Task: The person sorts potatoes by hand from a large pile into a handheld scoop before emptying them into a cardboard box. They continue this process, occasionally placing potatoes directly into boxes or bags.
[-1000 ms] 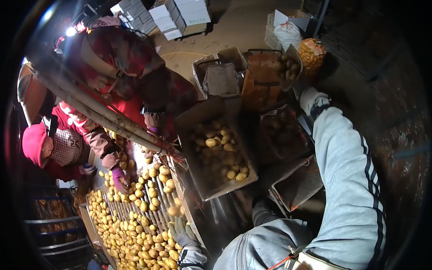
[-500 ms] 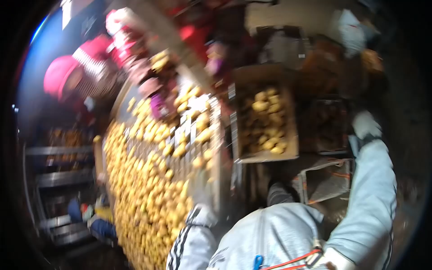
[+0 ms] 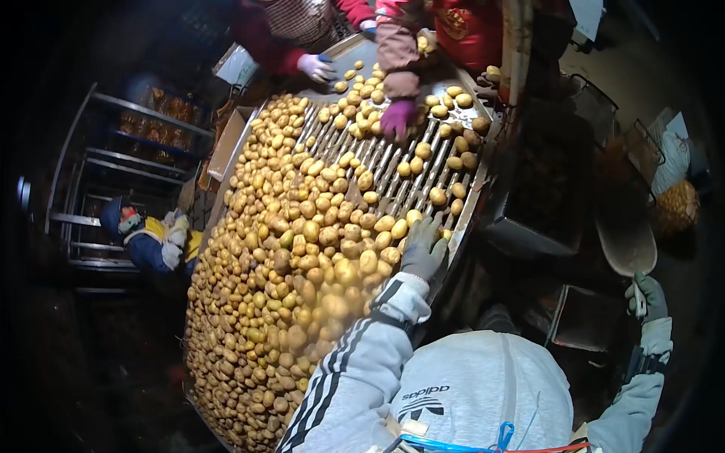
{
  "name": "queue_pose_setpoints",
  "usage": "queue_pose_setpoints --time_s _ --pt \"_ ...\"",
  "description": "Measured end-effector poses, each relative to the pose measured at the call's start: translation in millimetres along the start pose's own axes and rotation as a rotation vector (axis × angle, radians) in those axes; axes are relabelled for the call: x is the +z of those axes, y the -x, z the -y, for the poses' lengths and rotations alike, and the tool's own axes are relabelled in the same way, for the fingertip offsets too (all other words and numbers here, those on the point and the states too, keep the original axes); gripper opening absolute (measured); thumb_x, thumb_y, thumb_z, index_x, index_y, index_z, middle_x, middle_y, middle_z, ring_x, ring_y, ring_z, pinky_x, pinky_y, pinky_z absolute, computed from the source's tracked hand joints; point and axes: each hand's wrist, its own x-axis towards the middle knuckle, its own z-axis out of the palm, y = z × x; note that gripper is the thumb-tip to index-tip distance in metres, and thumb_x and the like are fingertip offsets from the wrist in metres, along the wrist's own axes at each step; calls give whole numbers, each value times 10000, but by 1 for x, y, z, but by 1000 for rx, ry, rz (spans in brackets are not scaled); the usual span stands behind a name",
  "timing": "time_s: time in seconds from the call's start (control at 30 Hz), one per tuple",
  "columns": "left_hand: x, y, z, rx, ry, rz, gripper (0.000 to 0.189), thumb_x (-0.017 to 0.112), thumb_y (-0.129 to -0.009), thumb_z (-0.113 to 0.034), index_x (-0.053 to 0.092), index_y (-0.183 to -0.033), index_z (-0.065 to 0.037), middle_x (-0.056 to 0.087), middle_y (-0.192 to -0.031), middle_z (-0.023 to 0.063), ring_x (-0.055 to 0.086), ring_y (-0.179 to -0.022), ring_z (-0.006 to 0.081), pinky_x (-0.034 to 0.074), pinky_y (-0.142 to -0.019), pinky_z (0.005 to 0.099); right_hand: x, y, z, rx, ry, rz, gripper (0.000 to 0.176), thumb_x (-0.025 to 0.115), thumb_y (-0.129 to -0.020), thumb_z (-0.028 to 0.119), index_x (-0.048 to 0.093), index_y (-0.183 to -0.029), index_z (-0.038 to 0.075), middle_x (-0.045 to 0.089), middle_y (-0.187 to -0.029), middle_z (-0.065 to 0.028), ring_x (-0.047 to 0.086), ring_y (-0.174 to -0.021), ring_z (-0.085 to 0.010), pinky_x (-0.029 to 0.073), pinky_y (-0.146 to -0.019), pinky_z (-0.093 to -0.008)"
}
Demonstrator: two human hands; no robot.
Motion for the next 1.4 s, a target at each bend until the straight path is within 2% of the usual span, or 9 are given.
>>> queue_pose_setpoints --time_s 0.17,0.27,0.43,0.63,0.9,1.03,1.23,1.33,1.4 --pt "-88 81 34 -69 -142 -279 679 765 -910 -271 547 -1528 -95 493 -1599 212 376 -1530 421 270 -1283 514 82 46 34 17 22 189 378 657 -1049 421 655 -953 56 658 -649 -73 576 -433 -148 487 -409 -304" --pt "-182 130 40 -489 -362 -54 833 679 -952 -440 385 -1621 -40 292 -1707 245 180 -1609 417 197 -1314 501 151 57 60 113 -71 399 302 713 -1020 338 702 -1120 53 739 -753 -109 646 -490 -138 478 -407 -232" --pt "-193 173 57 -459 -397 0 912 707 -917 -515 382 -1617 -30 298 -1691 274 187 -1598 448 224 -1305 532 257 49 99 149 46 642 353 719 -1017 323 698 -1190 17 742 -790 -121 647 -507 -126 478 -422 -220" --pt "-144 130 79 -430 -242 -328 917 876 -807 -356 455 -1581 -103 409 -1616 239 289 -1541 454 319 -1248 536 324 35 114 309 41 682 283 691 -1028 230 680 -1192 1 735 -806 -118 668 -559 -140 516 -468 -223" --pt "-121 73 78 -605 -154 -516 934 868 -810 -395 450 -1602 -132 472 -1611 136 342 -1513 448 296 -1254 531 363 3 125 560 -72 855 275 716 -998 236 680 -1107 -14 683 -675 -114 649 -510 -179 522 -462 -309" --pt "-109 10 65 -760 -328 -341 907 748 -884 -558 406 -1637 -185 439 -1653 98 335 -1556 299 100 -1287 595 373 -16 132 549 -51 866 284 692 -987 217 661 -1145 -17 669 -639 -106 616 -450 -174 468 -391 -301" --pt "-94 -102 84 -773 -203 -255 855 688 -945 -528 397 -1633 -112 335 -1714 167 308 -1576 351 170 -1308 509 347 -35 147 522 -110 709 321 698 -964 197 663 -1210 -7 704 -673 -106 639 -460 -176 513 -399 -292" --pt "-46 -138 75 -503 -43 -341 874 742 -918 -477 396 -1636 -116 349 -1697 207 300 -1568 416 159 -1319 484 337 -52 155 486 -114 705 348 705 -961 188 651 -1245 -6 726 -745 -101 656 -488 -162 532 -411 -281" --pt "-31 -132 61 -321 63 -162 847 806 -883 -339 426 -1619 -160 383 -1679 193 300 -1560 414 220 -1304 493 333 -67 158 485 -92 745 375 712 -958 183 641 -1273 -8 747 -814 -97 671 -515 -150 550 -421 -272"
